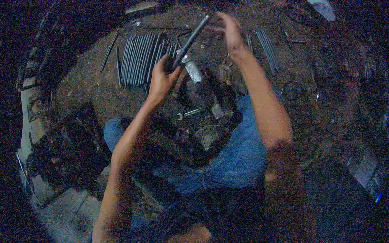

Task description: Hammering a metal tube to shape or attach a component while sitting on the floor.

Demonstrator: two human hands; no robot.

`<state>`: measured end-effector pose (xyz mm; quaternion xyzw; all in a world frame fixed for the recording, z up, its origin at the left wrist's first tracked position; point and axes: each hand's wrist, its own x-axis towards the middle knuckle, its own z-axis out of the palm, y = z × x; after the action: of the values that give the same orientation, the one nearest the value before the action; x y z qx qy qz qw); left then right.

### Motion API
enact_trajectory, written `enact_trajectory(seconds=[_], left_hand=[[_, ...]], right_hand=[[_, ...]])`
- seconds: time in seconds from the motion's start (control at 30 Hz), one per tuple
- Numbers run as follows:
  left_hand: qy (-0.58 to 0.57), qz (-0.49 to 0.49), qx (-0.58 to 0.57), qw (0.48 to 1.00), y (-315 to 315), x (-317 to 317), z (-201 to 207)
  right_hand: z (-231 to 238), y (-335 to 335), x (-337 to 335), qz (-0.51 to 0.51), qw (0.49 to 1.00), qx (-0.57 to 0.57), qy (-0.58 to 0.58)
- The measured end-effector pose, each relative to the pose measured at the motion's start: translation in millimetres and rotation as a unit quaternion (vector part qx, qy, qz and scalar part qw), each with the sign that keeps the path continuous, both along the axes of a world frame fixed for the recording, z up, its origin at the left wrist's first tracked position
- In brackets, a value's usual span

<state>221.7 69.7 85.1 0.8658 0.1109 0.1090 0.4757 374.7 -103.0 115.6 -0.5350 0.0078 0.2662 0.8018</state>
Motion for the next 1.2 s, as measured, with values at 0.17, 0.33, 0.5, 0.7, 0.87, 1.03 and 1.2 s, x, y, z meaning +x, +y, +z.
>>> enact_trajectory(seconds=[0.17, 0.33, 0.5, 0.7, 0.87, 1.03, 1.2], left_hand=[[0.033, -0.023, 0.264, 0.964, 43.3, 0.4, 12.2], [-0.023, -0.162, 0.343, 0.925, 53.0, 5.9, 12.4], [-0.051, -0.17, 0.344, 0.922, 55.9, -4.7, 12.7], [-0.009, -0.17, 0.371, 0.913, 64.4, -19.6, 28.9], [-0.23, -0.042, 0.238, 0.943, 78.9, -25.7, 51.1], [-0.153, 0.181, -0.086, 0.968, 91.2, -16.7, 56.2], [-0.162, 0.167, -0.296, 0.926, 101.1, -3.7, 59.1]], right_hand=[[0.1, -10.2, 0.0, -0.138, 0.843, -0.326, -0.405], [-22.8, 21.0, -41.4, 0.118, 0.801, -0.358, -0.465], [-44.3, 44.1, -76.7, 0.382, 0.816, -0.287, -0.326], [-61.5, 48.3, -99.3, 0.335, 0.862, -0.275, -0.263], [-53.1, 51.4, -92.0, 0.233, 0.9, -0.295, -0.22], [-26.4, 55.0, -93.5, 0.176, 0.931, -0.257, -0.189], [-8.1, 66.7, -108.7, 0.16, 0.945, -0.218, -0.181]])
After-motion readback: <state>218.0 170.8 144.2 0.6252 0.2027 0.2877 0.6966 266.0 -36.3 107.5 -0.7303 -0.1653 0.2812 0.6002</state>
